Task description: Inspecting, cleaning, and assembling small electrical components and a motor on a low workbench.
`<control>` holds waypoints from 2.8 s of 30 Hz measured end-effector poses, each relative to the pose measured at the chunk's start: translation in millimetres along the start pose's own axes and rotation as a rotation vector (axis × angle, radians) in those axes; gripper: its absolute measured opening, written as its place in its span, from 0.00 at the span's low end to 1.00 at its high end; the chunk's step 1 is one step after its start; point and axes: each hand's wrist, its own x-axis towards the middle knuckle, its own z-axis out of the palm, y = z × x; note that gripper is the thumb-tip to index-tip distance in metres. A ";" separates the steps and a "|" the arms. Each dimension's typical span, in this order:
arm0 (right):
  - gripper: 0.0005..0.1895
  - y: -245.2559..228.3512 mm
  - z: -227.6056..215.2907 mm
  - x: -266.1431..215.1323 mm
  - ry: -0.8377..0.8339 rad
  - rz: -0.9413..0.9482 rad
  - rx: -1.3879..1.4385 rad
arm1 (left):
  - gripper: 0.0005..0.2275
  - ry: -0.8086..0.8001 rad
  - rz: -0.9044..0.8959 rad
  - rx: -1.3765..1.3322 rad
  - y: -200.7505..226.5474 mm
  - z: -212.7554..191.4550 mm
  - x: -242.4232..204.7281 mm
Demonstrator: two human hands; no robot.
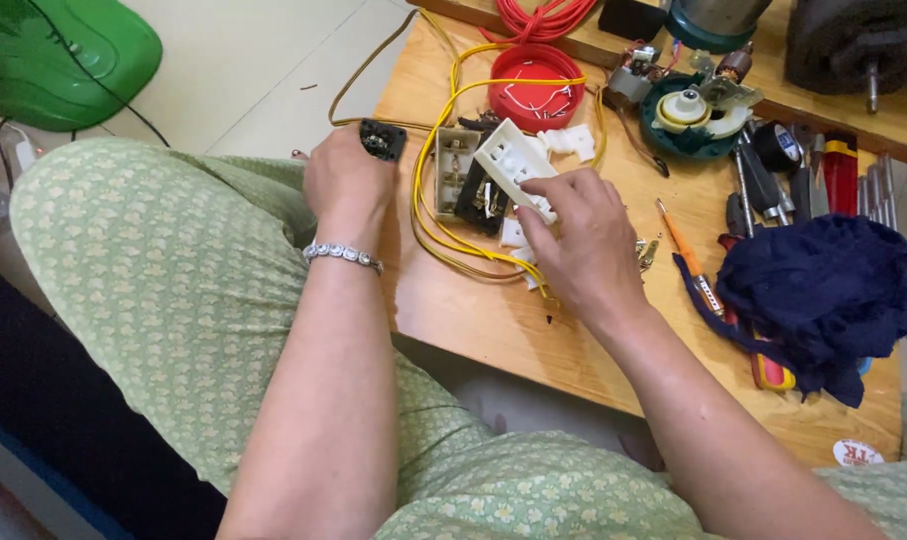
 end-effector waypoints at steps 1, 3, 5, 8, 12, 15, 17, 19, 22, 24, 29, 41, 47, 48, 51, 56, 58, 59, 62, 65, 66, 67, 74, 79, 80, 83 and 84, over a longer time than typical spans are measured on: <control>0.11 -1.1 0.9 -0.7 -0.002 -0.008 0.001 | 0.14 0.020 -0.039 -0.046 -0.2 -0.4 1.9; 0.10 2.0 1.0 -0.7 -0.008 -0.012 -0.003 | 0.15 0.012 -0.024 -0.037 -2.4 0.4 6.0; 0.10 3.7 3.2 -1.0 -0.015 -0.016 -0.004 | 0.15 0.003 -0.011 -0.026 -3.2 -1.7 7.6; 0.10 2.3 8.1 2.3 0.030 -0.053 -0.029 | 0.13 0.015 -0.058 -0.018 2.9 -12.4 7.8; 0.15 -20.0 14.6 12.7 -0.015 -0.184 -0.063 | 0.13 0.027 -0.188 -0.497 10.7 -28.8 12.0; 0.17 -25.3 25.1 20.7 -0.073 -0.217 -0.144 | 0.14 -0.009 -0.284 -0.704 11.7 -30.0 17.6; 0.16 -23.1 32.7 24.1 -0.108 -0.220 -0.191 | 0.15 -0.020 -0.307 -0.738 7.2 -24.5 22.5; 0.13 -20.8 37.9 26.2 -0.076 -0.207 -0.202 | 0.16 0.028 -0.268 -0.680 0.0 -15.4 29.9; 0.13 -21.3 39.3 24.0 -0.024 -0.234 -0.178 | 0.13 0.020 -0.222 -0.655 5.4 -17.2 21.9; 0.10 -21.0 39.7 24.3 -0.011 -0.247 -0.176 | 0.13 0.017 -0.243 -0.608 10.9 -19.0 18.9; 0.07 -16.4 32.6 24.3 0.009 -0.272 -0.174 | 0.14 0.011 -0.225 -0.526 16.4 -18.8 15.2; 0.06 6.0 20.2 23.2 0.001 -0.088 0.014 | 0.15 0.072 0.157 -0.356 35.2 -5.9 -2.0; 0.10 7.3 18.3 21.6 -0.008 -0.084 0.039 | 0.10 0.080 0.336 -0.249 43.4 -7.3 -20.5; 0.08 6.8 17.5 21.4 -0.013 -0.073 0.042 | 0.10 0.112 0.297 -0.190 42.9 -7.0 -21.9; 0.07 6.3 15.0 21.0 -0.010 -0.063 0.053 | 0.09 0.153 0.214 -0.122 40.8 -7.5 -22.9; 0.18 5.4 13.4 18.1 0.018 -0.004 0.077 | 0.10 0.110 0.091 -0.108 40.1 -11.6 -22.1; 0.25 8.7 15.7 18.1 -0.002 0.085 0.025 | 0.11 0.104 0.084 -0.086 40.1 -9.5 -21.2; 0.25 9.7 16.0 18.1 -0.001 0.087 0.025 | 0.11 0.103 0.085 -0.085 39.3 -7.5 -20.4; 0.24 12.1 16.8 18.8 0.046 0.104 0.020 | 0.16 0.033 0.056 -0.050 38.4 -5.5 -17.5; 0.20 14.0 17.6 18.3 0.060 0.161 -0.010 | 0.18 -0.041 0.001 0.010 40.0 -8.2 -16.7; 0.20 13.7 17.8 18.1 0.069 0.142 -0.037 | 0.18 -0.047 0.004 0.006 39.9 -8.9 -17.6; 0.20 13.4 18.0 18.3 0.078 0.121 -0.063 | 0.18 -0.052 0.006 0.001 39.8 -9.8 -18.2; 0.18 -4.5 22.5 30.8 0.088 -0.098 -0.155 | 0.25 -0.039 0.010 -0.013 43.5 -5.3 -16.3; 0.10 -3.1 49.8 37.8 0.023 -0.221 -0.213 | 0.27 -0.104 0.049 -0.063 43.0 -5.6 -20.0; 0.10 -2.1 50.6 38.6 0.025 -0.225 -0.213 | 0.27 -0.100 0.049 -0.064 41.1 -0.7 -18.2; 0.08 -0.5 57.2 43.0 0.031 -0.204 -0.224 | 0.28 -0.017 0.073 -0.049 32.9 13.2 -11.1; 0.07 0.0 60.3 45.8 0.035 -0.184 -0.215 | 0.26 0.012 0.065 -0.053 30.8 17.5 -7.4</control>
